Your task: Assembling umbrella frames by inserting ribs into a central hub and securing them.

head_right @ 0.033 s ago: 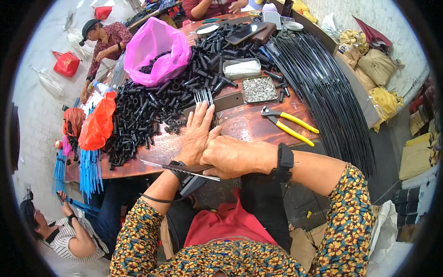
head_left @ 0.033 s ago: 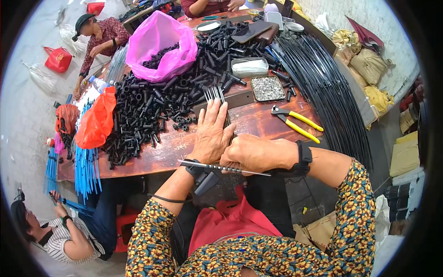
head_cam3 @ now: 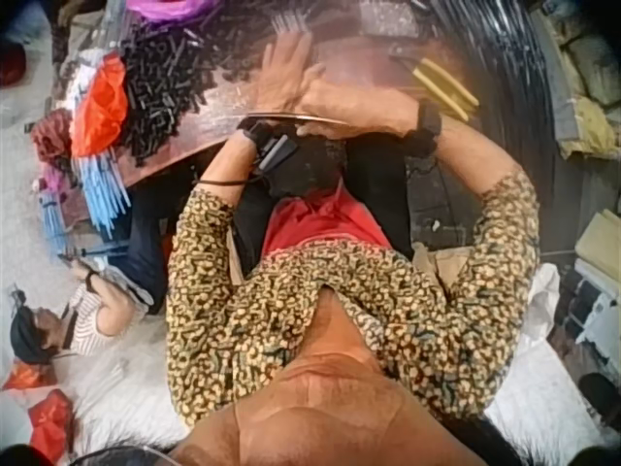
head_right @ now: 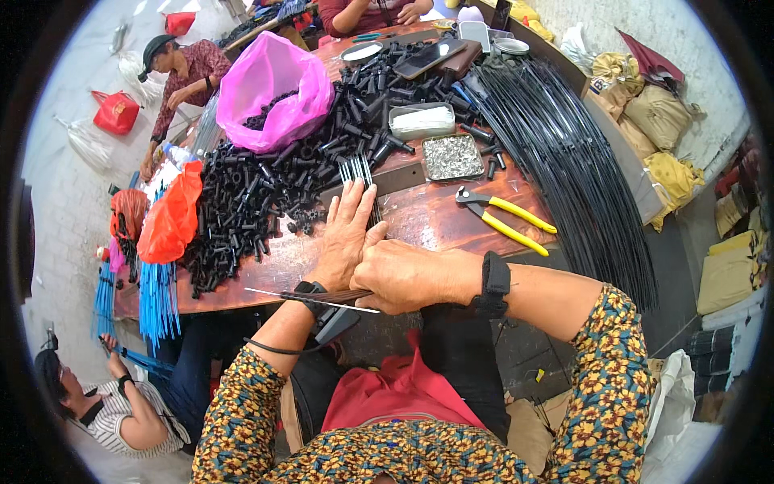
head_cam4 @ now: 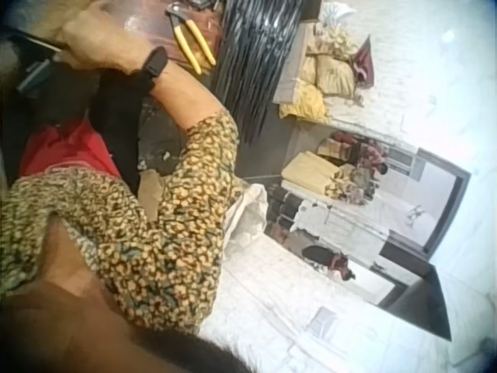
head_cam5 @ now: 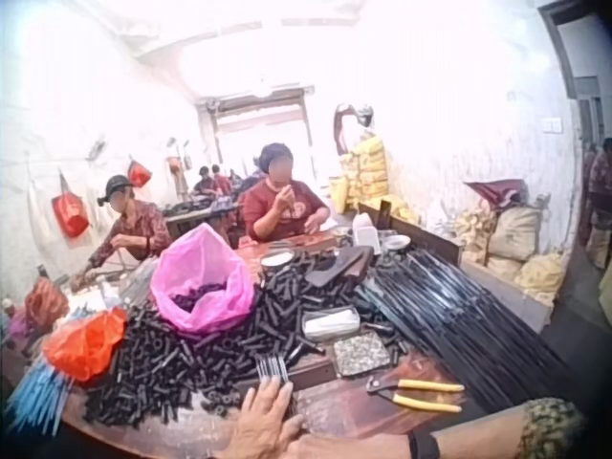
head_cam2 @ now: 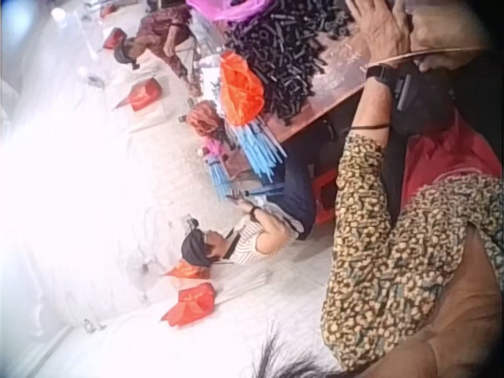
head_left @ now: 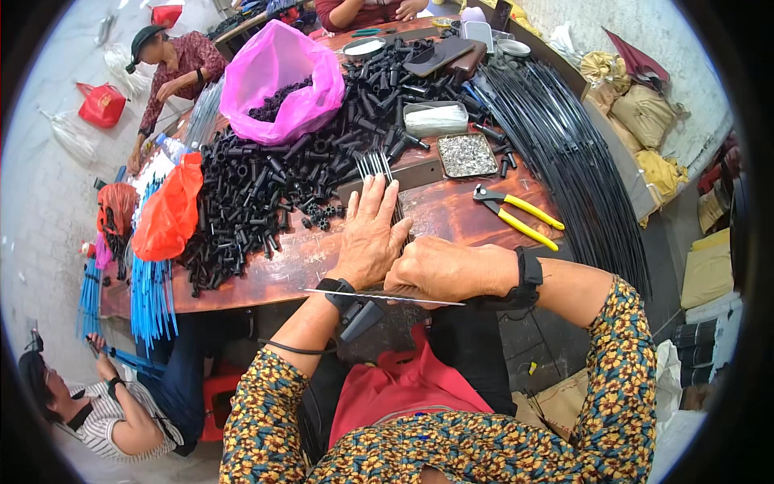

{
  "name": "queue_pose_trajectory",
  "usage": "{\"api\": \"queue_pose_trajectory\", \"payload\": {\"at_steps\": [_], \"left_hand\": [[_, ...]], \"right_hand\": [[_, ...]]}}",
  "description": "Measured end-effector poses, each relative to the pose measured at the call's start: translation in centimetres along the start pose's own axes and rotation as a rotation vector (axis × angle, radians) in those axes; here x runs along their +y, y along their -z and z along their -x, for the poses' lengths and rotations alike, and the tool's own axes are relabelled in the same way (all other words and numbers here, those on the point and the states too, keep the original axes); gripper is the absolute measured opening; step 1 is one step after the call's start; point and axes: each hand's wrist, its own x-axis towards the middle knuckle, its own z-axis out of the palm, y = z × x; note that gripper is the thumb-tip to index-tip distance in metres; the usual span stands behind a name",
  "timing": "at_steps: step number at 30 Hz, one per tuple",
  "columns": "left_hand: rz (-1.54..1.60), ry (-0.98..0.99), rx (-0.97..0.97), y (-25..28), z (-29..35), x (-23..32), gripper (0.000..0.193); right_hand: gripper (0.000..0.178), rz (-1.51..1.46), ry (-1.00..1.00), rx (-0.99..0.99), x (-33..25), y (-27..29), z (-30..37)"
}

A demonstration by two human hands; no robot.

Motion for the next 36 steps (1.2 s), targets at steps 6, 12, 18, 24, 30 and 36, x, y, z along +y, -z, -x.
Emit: {"api": "queue_pose_trajectory", "payload": {"at_steps": [6, 12, 18, 24, 30, 36], "left_hand": [[0.052, -0.011, 0.009, -0.1, 0.1, 0.0, 0.062], [0.109, 0.038, 0.093, -0.1, 0.1, -0.2, 0.051], [0.134, 0.055, 0.105, -0.5, 0.1, -0.8, 0.049], [0.01, -0.035, -0.062, 0.2, 0.0, 0.1, 0.066], [-0.008, -0.021, -0.096, 0.1, -0.1, 0.7, 0.068], [-0.012, -0.005, -0.12, 0.3, -0.3, 1.0, 0.069]], "right_hand": [[0.023, 0.021, -0.015, 0.01, 0.0, -0.1, 0.2], [0.024, -0.024, -0.024, 0.012, -0.1, 0.3, 0.1], [0.02, -0.102, -0.029, 0.095, 1.2, 0.2, 0.3], [0.023, 0.042, 0.078, 0.084, 0.4, -0.4, 0.0], [0.011, 0.358, 0.188, -0.015, -1.6, -2.1, 1.3], [0.013, 0.497, 0.267, 0.103, -2.3, -3.5, 2.1]]}}
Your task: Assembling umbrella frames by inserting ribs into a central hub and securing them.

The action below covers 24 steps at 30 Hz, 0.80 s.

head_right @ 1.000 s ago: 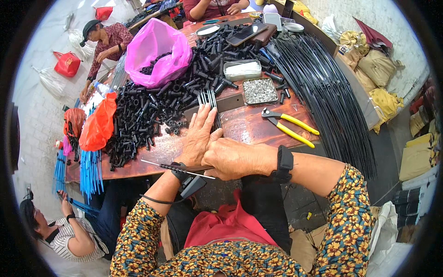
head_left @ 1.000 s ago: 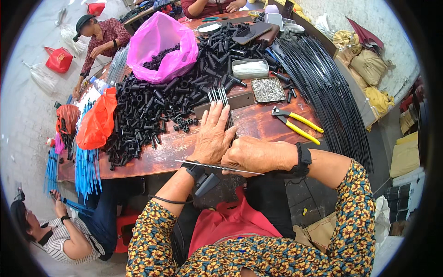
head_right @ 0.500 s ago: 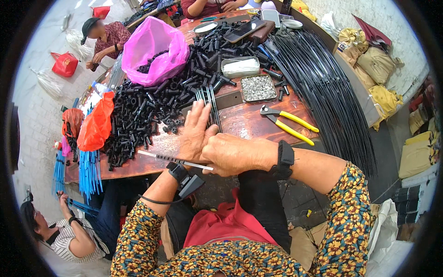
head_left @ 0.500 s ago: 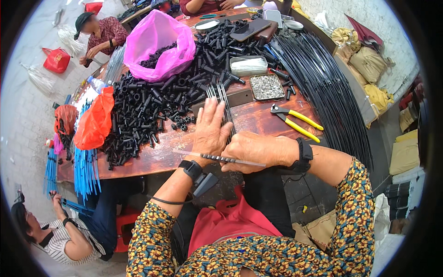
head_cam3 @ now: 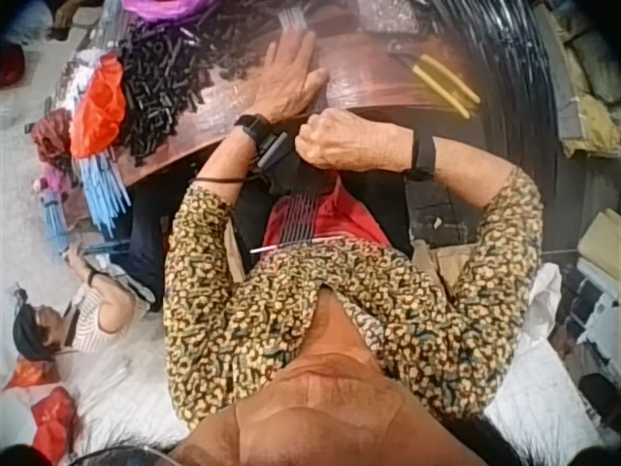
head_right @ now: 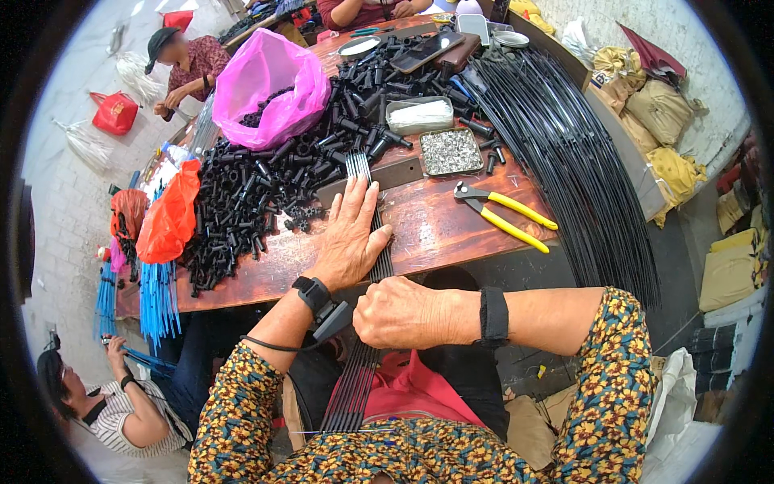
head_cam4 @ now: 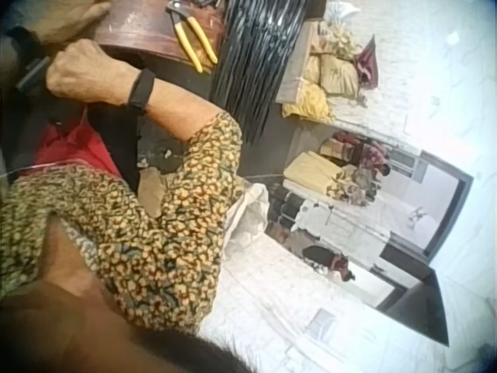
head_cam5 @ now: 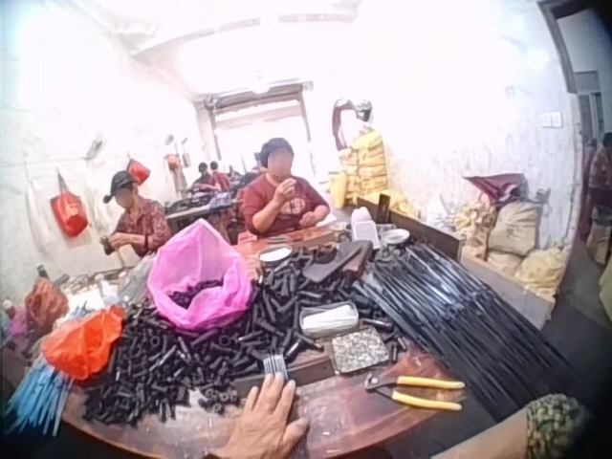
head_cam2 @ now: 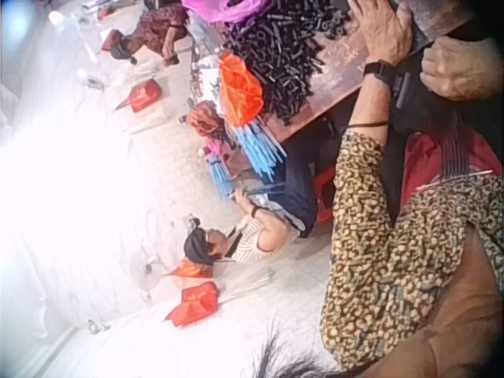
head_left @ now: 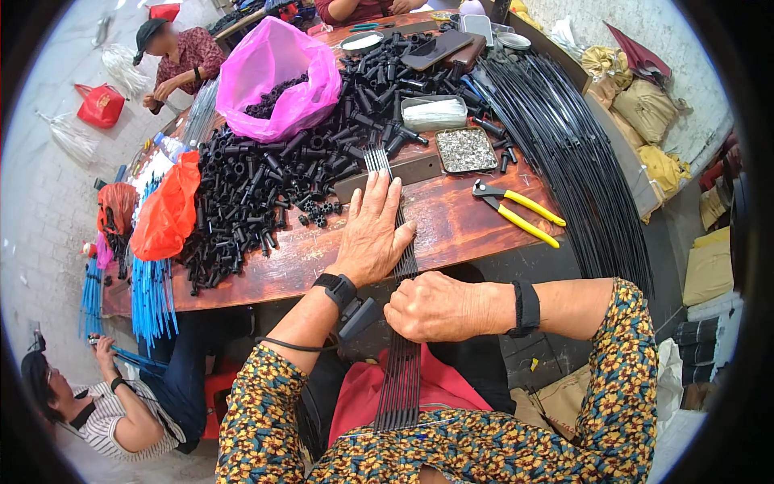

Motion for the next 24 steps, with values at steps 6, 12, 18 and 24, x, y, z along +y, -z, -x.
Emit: {"api": "queue_pose_trajectory", "payload": {"at_steps": [6, 12, 18, 24], "left_hand": [[-0.054, 0.008, -0.026, 0.1, 0.0, 0.1, 0.072], [-0.088, 0.062, -0.108, 0.3, -0.5, 0.7, 0.071], [-0.104, 0.083, -0.022, -0.6, -0.2, 0.8, 0.073], [-0.117, 0.056, 0.021, -0.8, 0.0, 0.9, 0.075]], "right_hand": [[0.015, 0.003, 0.008, 0.06, -0.6, -0.8, 0.0], [0.016, 0.031, 0.005, 0.042, -0.6, -0.9, 0.1], [0.016, 0.059, -0.015, 0.016, -0.8, -0.3, -0.1], [0.041, -0.137, -0.066, -0.202, 0.4, 2.0, 0.3]]}}
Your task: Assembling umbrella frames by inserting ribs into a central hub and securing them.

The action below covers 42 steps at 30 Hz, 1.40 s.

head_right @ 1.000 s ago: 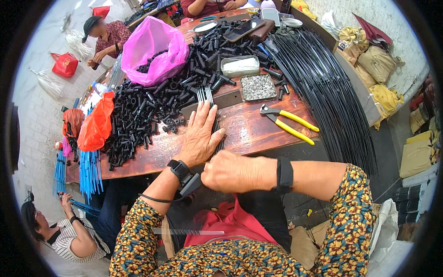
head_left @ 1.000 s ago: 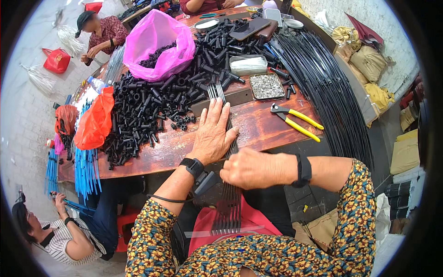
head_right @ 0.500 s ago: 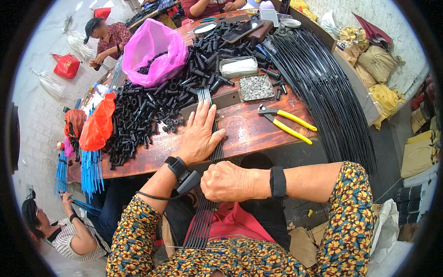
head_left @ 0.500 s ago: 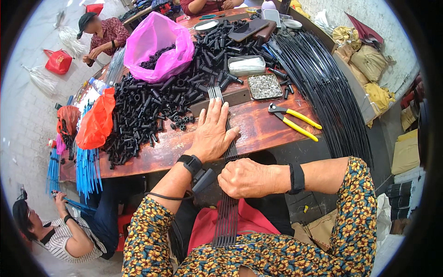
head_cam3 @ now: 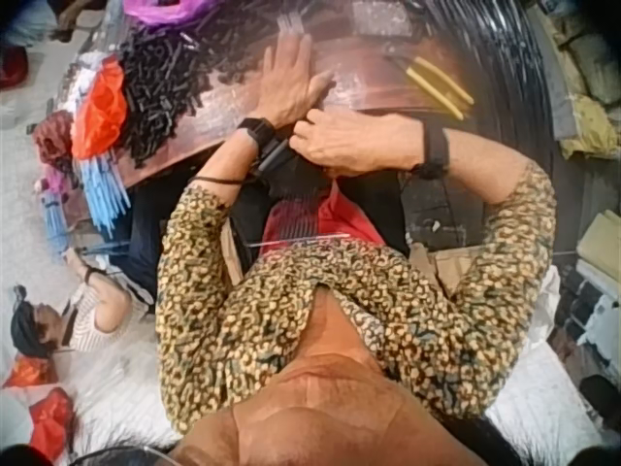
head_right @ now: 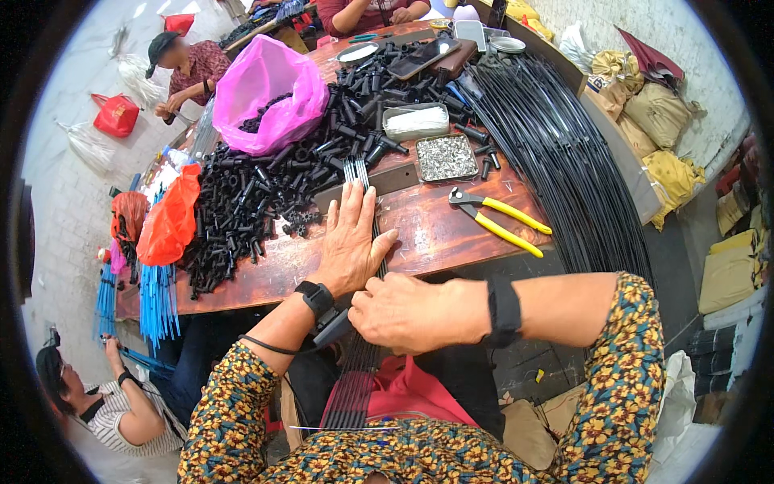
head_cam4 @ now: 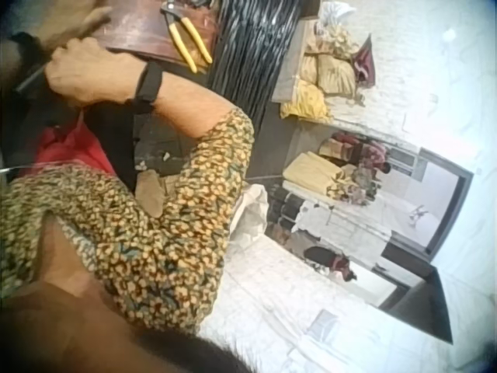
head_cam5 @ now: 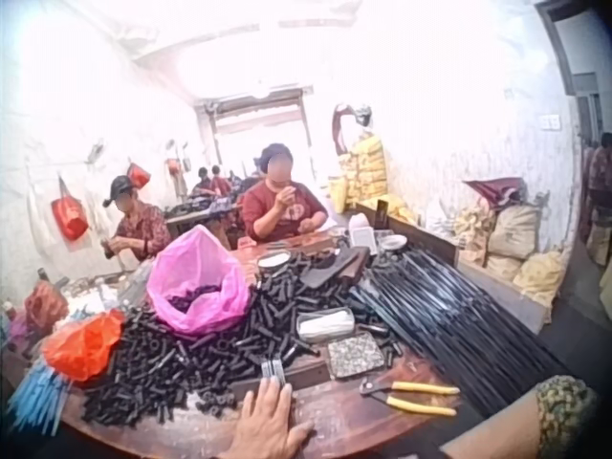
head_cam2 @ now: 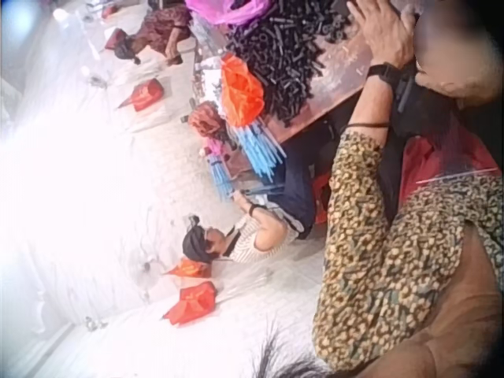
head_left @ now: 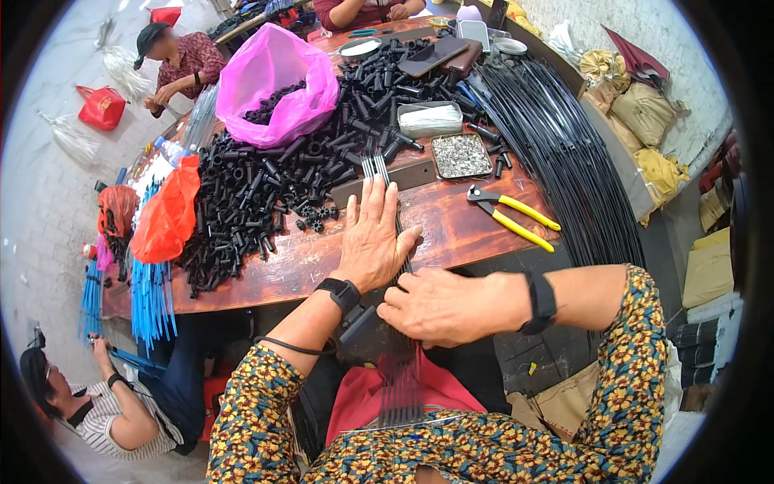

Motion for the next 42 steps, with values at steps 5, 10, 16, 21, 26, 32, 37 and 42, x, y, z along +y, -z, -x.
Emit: {"api": "queue_pose_trajectory", "payload": {"at_steps": [5, 10, 16, 21, 26, 32, 37, 42], "left_hand": [[-0.035, 0.0, -0.019, 0.1, 0.3, -0.5, 0.077], [0.05, 0.006, -0.035, 0.7, -0.2, 0.5, 0.076], [0.083, 0.03, -0.055, 1.2, -0.1, 0.4, 0.076], [0.097, 0.038, -0.077, 1.4, -0.2, 0.5, 0.077], [0.107, 0.039, -0.074, 1.4, -0.3, 0.6, 0.077], [0.104, 0.059, -0.084, 1.2, 0.0, 0.1, 0.077], [0.121, 0.055, -0.08, 1.1, -0.2, 0.4, 0.078], [0.131, 0.057, -0.074, 1.1, -0.1, 0.4, 0.077]], "right_hand": [[0.04, -0.363, -0.241, -0.53, 7.7, 9.2, -1.7], [0.016, 0.103, -0.673, 0.032, 21.7, 8.4, -0.3], [0.014, -0.066, -0.871, 0.056, 27.7, 5.9, -0.4], [0.014, 0.114, -0.84, 0.134, 28.4, 4.6, -0.3], [0.01, 0.336, -0.797, 0.269, 27.9, 4.5, 0.2], [0.012, 0.054, -0.665, 0.178, 23.2, 6.5, -2.9], [0.018, -0.309, -0.418, 0.295, 21.3, 2.5, -5.3], [0.017, -0.264, -0.435, 0.293, 22.3, 1.9, -6.0]]}}
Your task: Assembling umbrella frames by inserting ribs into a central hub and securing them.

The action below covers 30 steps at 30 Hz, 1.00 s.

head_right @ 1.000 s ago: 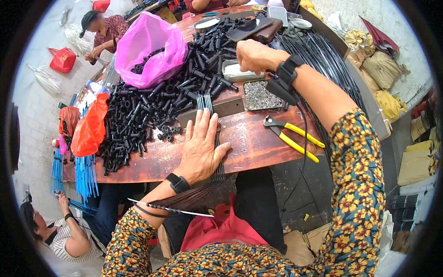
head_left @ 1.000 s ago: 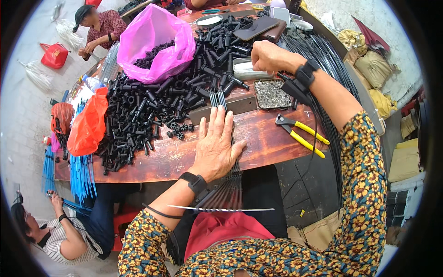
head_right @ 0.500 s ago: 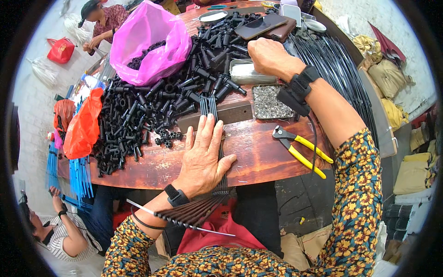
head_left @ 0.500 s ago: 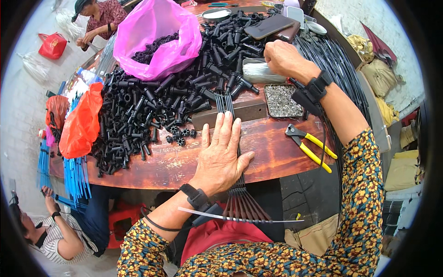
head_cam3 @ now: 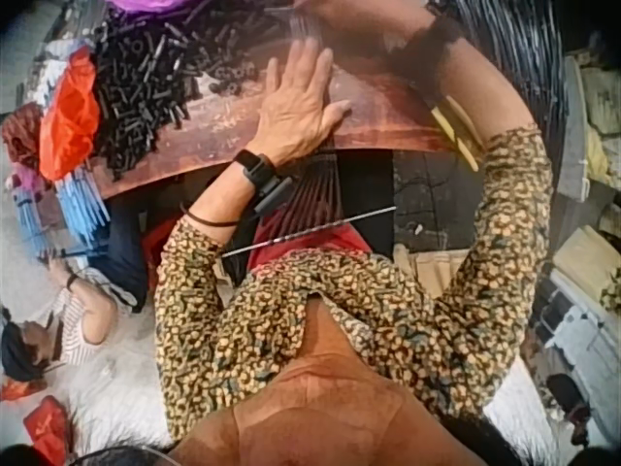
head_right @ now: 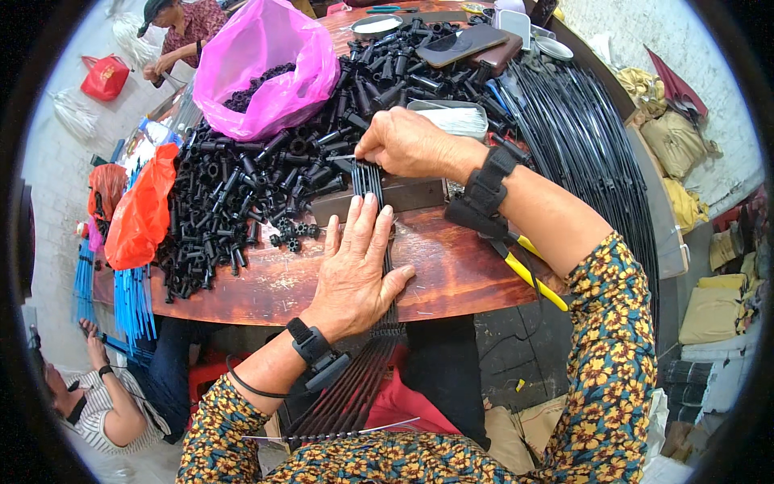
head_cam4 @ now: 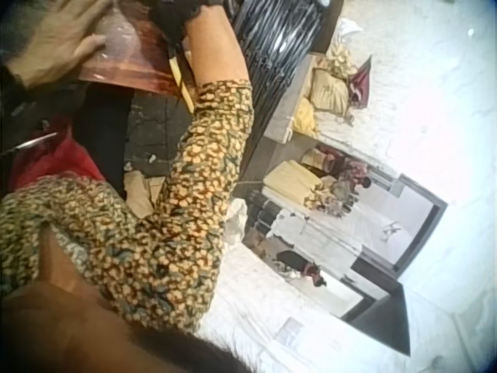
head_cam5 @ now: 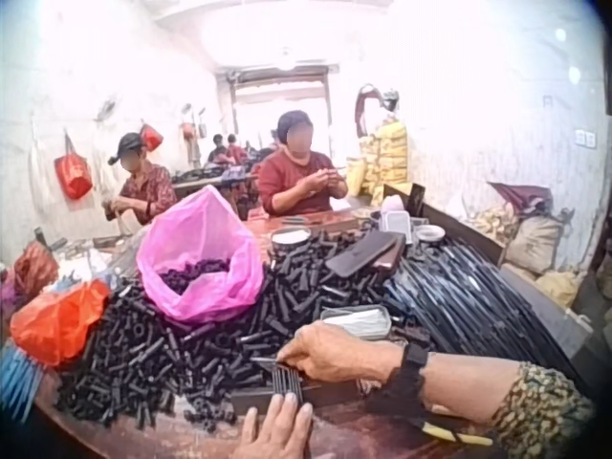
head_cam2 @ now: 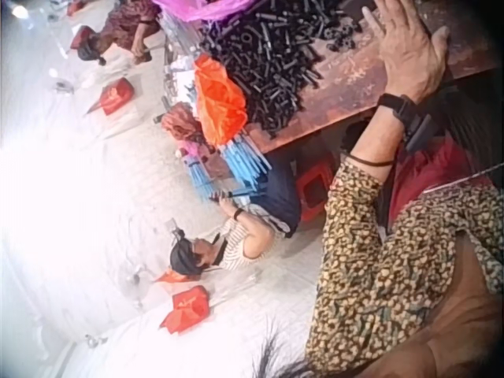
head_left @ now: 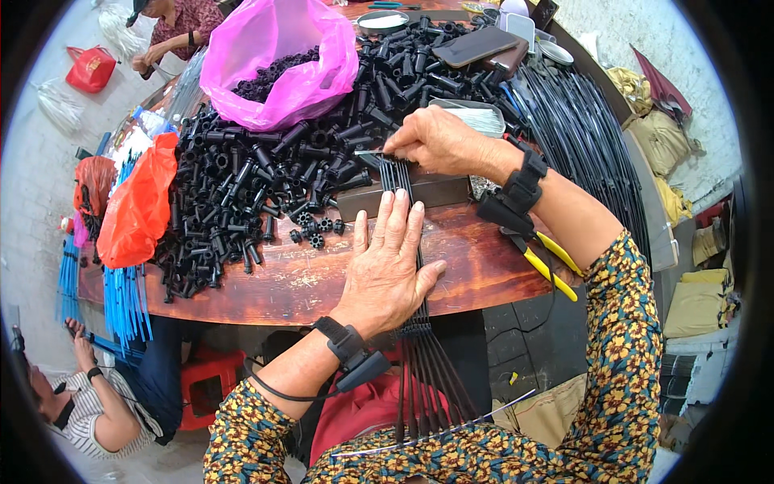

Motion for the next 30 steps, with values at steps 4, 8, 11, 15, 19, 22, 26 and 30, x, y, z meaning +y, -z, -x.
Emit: {"api": "queue_pose_trajectory", "payload": {"at_steps": [4, 8, 11, 15, 19, 22, 26, 30], "left_hand": [[-0.023, -0.002, -0.004, 0.1, 0.1, 0.0, 0.078], [-0.022, 0.001, -0.008, 0.0, 0.0, 0.0, 0.077], [-0.024, 0.003, -0.014, 0.2, 0.0, 0.1, 0.077], [-0.036, 0.001, -0.02, 0.2, -0.1, 0.2, 0.077], [-0.046, -0.002, -0.014, 0.3, -0.1, 0.2, 0.077], [-0.045, -0.004, -0.014, 0.2, -0.1, 0.1, 0.078], [-0.039, 0.005, -0.023, 0.3, -0.2, 0.3, 0.078], [-0.049, 0.015, -0.026, 0.4, -0.1, 0.3, 0.079]], "right_hand": [[0.02, -0.077, 0.016, 0.026, -0.3, 0.2, -0.2], [0.023, 0.124, -0.025, -0.066, -0.6, -0.1, 0.0], [0.024, 0.172, -0.045, -0.024, -1.2, 0.7, -0.1], [0.025, 0.002, 0.028, 0.036, -1.0, 0.5, 0.3], [0.029, 0.237, -0.056, -0.111, -2.0, 1.8, 0.6], [0.029, 0.189, -0.11, -0.017, -1.9, 3.2, 1.3], [0.037, 0.176, -0.083, -0.163, -0.1, 2.8, 3.3], [0.044, 0.164, -0.187, -0.214, -1.2, 3.4, 4.3]]}}
